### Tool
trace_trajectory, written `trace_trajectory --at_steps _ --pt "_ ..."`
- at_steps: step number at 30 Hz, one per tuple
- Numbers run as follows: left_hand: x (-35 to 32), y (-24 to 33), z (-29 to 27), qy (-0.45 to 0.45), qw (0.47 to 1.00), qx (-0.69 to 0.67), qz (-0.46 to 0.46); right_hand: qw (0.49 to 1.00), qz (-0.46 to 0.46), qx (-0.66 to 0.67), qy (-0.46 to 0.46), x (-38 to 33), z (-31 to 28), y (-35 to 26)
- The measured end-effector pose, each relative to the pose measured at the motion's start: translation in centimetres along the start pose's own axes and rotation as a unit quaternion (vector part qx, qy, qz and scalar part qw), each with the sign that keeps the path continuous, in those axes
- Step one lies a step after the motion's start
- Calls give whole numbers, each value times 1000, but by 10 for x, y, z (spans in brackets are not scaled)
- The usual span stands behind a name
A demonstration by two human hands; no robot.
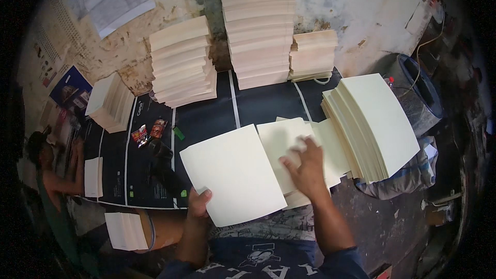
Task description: The person picks up a stack of paper sheets, folds the stack in half by hand, and then separates the individual sheets one by one.
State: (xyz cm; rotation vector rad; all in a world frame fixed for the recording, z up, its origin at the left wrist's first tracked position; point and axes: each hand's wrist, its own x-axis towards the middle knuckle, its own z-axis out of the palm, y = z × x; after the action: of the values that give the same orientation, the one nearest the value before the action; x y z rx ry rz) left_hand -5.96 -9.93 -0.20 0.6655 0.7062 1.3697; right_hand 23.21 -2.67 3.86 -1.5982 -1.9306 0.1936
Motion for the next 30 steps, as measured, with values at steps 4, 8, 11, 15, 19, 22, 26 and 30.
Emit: trace_trajectory --at_steps 4,8,11,15,19,22,26,30 --pt "-4 -9 -13 12 1000 23 15 957 54 210 -195 7 -11 -14" --pt "-13 14 -6 36 998 31 32 981 119 142 -53 18 -12 48" --pt "-14 18 -19 43 997 42 38 976 171 111 -72 22 -14 65" --pt "-21 36 -26 21 998 34 58 989 117 71 -54 20 -2 59" --pt "-30 41 -35 61 993 72 72 972 160 166 -38 15 -28 19" --pt "-32 40 -43 76 990 84 82 955 136 262 39 5 -69 2" --pt "-35 42 -40 81 991 66 78 951 208 210 91 20 -100 31" --pt "-39 34 -47 98 989 64 92 914 283 269 112 31 -89 49"
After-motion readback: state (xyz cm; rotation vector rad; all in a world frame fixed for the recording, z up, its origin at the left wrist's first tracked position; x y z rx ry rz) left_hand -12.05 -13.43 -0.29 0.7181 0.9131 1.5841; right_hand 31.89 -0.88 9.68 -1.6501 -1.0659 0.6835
